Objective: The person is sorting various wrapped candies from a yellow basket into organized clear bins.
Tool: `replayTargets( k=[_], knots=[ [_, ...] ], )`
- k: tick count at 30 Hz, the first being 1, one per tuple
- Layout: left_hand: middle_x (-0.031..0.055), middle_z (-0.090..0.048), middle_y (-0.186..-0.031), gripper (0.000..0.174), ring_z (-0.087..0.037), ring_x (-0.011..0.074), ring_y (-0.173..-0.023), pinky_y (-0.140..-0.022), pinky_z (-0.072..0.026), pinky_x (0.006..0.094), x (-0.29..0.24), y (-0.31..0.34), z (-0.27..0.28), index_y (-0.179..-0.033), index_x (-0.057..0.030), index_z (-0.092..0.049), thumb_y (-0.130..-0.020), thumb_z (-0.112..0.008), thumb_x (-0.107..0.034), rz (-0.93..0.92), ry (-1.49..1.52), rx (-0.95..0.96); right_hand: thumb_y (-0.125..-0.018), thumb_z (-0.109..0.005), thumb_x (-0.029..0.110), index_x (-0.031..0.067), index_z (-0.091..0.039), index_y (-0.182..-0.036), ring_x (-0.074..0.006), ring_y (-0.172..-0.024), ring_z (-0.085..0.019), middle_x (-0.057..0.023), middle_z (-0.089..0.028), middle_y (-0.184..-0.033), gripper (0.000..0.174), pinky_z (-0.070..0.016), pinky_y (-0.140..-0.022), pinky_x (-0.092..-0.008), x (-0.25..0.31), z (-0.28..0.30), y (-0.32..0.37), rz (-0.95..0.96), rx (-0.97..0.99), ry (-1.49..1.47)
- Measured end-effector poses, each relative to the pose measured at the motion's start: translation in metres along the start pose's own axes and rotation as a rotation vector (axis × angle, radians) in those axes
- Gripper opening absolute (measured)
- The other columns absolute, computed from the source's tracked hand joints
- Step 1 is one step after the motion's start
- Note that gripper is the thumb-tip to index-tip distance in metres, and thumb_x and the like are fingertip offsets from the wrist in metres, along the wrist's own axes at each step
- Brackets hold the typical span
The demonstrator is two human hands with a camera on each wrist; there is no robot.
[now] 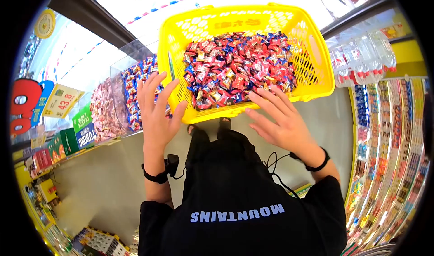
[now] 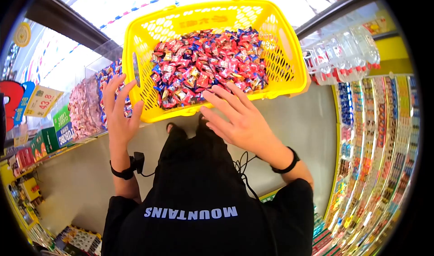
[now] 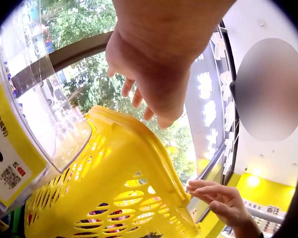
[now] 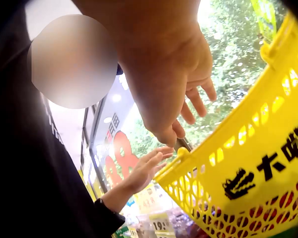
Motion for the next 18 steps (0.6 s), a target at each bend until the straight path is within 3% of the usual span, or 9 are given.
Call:
replayTargets(
  k=[2, 6, 7, 10, 14, 16, 18],
  knots=[
    [0.0169, -0.058, -0.155, 0.047, -0.049, 0.0425, -0.149, -0.129, -0.029, 0.0607, 0.002, -0.004, 0.004, -0.139, -0.0077, -0.07, -0.094, -0.077, -0.019, 0.012, -0.031, 0.011, -0.083, -0.087, 0.017, 0.008, -0.075, -0.12, -0.0366, -0.14, -0.061, -0.0137, -0.065, -0.148, 0.039, -0.0443, -0.123, -0.0582, -0.008, 0.02, -0.014, 0.101, 0.035, -0.008],
    [0.0165, -0.058, -0.155, 0.047, -0.048, 0.0421, -0.15, -0.129, -0.027, 0.0611, -0.006, -0.012, 0.0, -0.14, -0.0098, -0.07, -0.095, -0.077, -0.019, -0.003, 0.002, 0.043, -0.083, -0.086, 0.015, 0.008, -0.075, -0.118, -0.0341, -0.138, -0.062, -0.0117, -0.067, -0.144, 0.038, -0.0473, -0.121, -0.0555, -0.022, 0.049, -0.057, 0.204, 0.063, 0.004],
    [0.0139, -0.058, -0.153, 0.049, -0.048, 0.0406, -0.15, -0.129, -0.0269, 0.0633, -0.004, -0.015, -0.004, -0.14, -0.0169, -0.072, -0.093, -0.082, -0.027, 0.004, 0.017, 0.033, -0.083, -0.085, 0.015, 0.0075, -0.074, -0.117, -0.0335, -0.136, -0.063, -0.0114, -0.067, -0.141, 0.036, -0.0485, -0.121, -0.0535, -0.023, 0.051, -0.07, 0.245, 0.055, 0.021],
    [0.0141, -0.057, -0.154, 0.052, -0.048, 0.0406, -0.15, -0.129, -0.027, 0.0637, 0.001, -0.022, -0.01, -0.143, -0.017, -0.07, -0.093, -0.082, -0.027, 0.019, 0.01, 0.023, -0.083, -0.087, 0.017, 0.0099, -0.072, -0.129, -0.0372, -0.138, -0.062, -0.0148, -0.064, -0.15, 0.049, -0.0483, -0.121, -0.0535, -0.04, 0.037, -0.105, 0.3, 0.173, -0.039],
    [0.0176, -0.048, -0.161, 0.057, -0.037, 0.0434, -0.157, -0.131, -0.0201, 0.0648, 0.012, -0.019, -0.027, -0.153, -0.0171, -0.061, -0.1, -0.074, -0.032, 0.101, 0.016, 0.121, -0.085, -0.085, 0.021, 0.01, -0.072, -0.13, -0.0361, -0.134, -0.062, -0.0148, -0.065, -0.143, 0.049, -0.051, -0.116, -0.0511, -0.053, -0.019, -0.143, 0.4, 0.339, -0.049],
    [0.0206, -0.04, -0.167, 0.057, -0.029, 0.046, -0.16, -0.131, -0.014, 0.0678, 0.019, -0.015, -0.033, -0.16, -0.0184, -0.054, -0.106, -0.064, -0.03, 0.142, 0.092, 0.182, -0.085, -0.085, 0.024, 0.0098, -0.072, -0.132, -0.0362, -0.135, -0.06, -0.0148, -0.064, -0.142, 0.05, -0.0498, -0.116, -0.0499, -0.055, -0.063, -0.149, 0.491, 0.43, -0.062],
    [0.0217, -0.038, -0.169, 0.056, -0.028, 0.0469, -0.16, -0.131, -0.0119, 0.0697, 0.018, -0.014, -0.033, -0.162, -0.0193, -0.052, -0.108, -0.061, -0.029, 0.173, 0.104, 0.212, -0.086, -0.084, 0.029, 0.0171, -0.071, -0.14, -0.0362, -0.14, -0.058, -0.0143, -0.061, -0.15, 0.057, -0.0434, -0.122, -0.0535, -0.058, -0.107, -0.146, 0.584, 0.597, -0.046]
  ],
)
Point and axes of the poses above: each hand's wrist, its own y-axis away from the middle knuckle, its own z-axis out of the back of the hand, x = y × z, the point moved 4 cm from there along -y, towards the middle knuckle
